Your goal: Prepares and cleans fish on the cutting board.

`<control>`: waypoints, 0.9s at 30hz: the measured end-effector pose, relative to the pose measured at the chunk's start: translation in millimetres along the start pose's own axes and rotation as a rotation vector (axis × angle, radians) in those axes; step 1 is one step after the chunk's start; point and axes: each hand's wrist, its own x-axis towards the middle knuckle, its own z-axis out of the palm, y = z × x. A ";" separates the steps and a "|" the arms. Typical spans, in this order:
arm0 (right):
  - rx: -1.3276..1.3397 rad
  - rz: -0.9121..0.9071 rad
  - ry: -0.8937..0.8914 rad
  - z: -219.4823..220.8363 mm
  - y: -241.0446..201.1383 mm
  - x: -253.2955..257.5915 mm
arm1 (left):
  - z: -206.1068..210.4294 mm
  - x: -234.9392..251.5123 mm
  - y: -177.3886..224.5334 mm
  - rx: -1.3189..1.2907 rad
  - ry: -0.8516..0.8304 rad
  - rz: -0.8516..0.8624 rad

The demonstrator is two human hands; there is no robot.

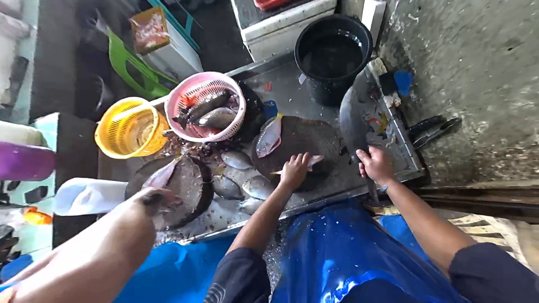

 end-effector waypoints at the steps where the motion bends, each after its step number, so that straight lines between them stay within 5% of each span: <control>1: -0.085 -0.014 -0.032 7.0 1.5 3.1 | 8.7 -3.6 -1.9 -0.018 0.034 -0.005; 13: -1.414 -0.122 -0.323 16.1 -60.7 -13.9 | 25.3 -11.3 7.3 -0.072 0.127 -0.122; 18: -1.153 0.135 -0.531 9.7 -90.5 17.1 | 21.9 -8.8 11.5 -0.061 0.071 -0.142; 21: -0.723 0.261 -0.389 31.9 -30.5 8.1 | 18.5 -7.3 11.4 -0.092 0.055 -0.168; 24: -0.538 0.160 -0.200 76.9 23.2 5.9 | 13.0 -4.1 13.2 -0.118 -0.001 -0.188; 27: -0.673 0.030 -0.218 71.8 4.5 17.9 | 4.6 -0.3 13.7 -0.099 -0.039 -0.188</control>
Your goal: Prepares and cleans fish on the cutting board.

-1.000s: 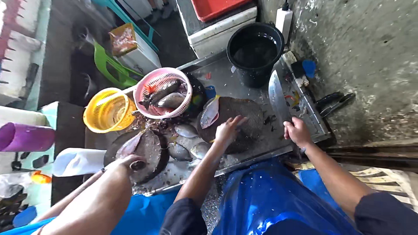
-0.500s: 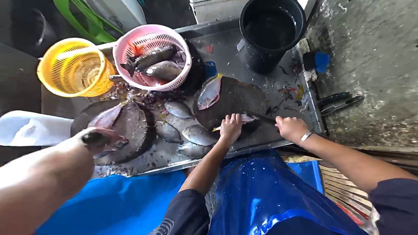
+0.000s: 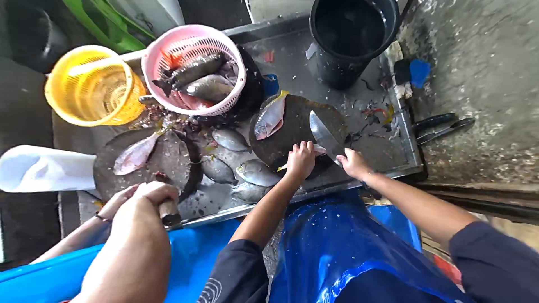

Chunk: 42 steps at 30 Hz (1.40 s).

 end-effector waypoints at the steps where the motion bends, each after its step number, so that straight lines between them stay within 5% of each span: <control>1: -0.025 0.007 -0.004 -7.1 -5.7 0.3 | -1.9 1.4 2.2 -0.010 -0.003 -0.003; 6: 0.021 0.021 0.180 39.6 -14.8 3.4 | -27.3 9.9 2.9 -0.070 -0.078 -0.074; 11: -0.095 -0.040 0.082 -48.9 0.1 5.6 | -38.1 18.4 -0.1 0.025 -0.058 0.004; 15: -0.593 -0.068 -0.093 -118.8 11.3 -19.5 | -31.8 21.8 -2.6 0.060 -0.017 0.052; 21: -1.090 -0.202 -0.246 -126.6 -10.7 -57.4 | -27.5 29.7 -11.0 0.045 -0.019 0.064; 26: -0.956 -0.128 -0.049 -143.1 -29.2 -40.8 | -26.3 26.6 -16.5 0.019 -0.003 0.088; 33: -1.075 -0.136 -0.141 -154.0 -36.2 -34.7 | -24.1 24.9 -15.7 0.005 0.009 0.106; 42: -1.333 -0.169 -0.215 -141.0 -152.5 -35.3 | -42.9 53.1 -16.6 0.090 -0.096 0.248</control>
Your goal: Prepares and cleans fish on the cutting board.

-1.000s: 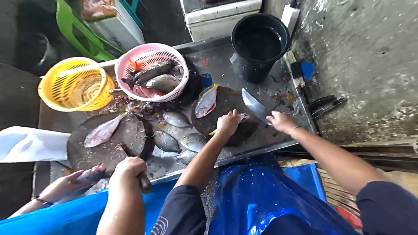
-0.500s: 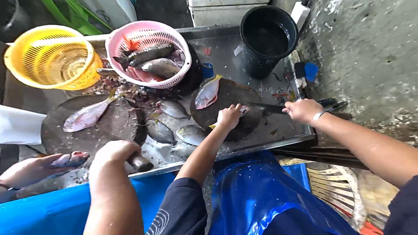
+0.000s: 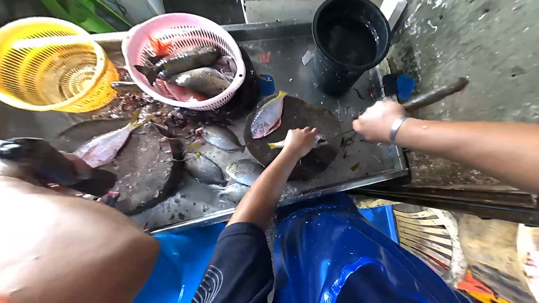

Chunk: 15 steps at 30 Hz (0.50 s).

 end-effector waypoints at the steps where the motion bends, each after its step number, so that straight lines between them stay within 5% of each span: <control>1: -0.012 0.004 -0.007 -7.4 -4.7 6.5 | -1.0 3.9 -5.0 -0.018 -0.016 0.008; 15: 0.017 0.067 -0.093 -11.9 -35.6 33.6 | 10.3 17.9 -19.6 -0.120 -0.049 -0.069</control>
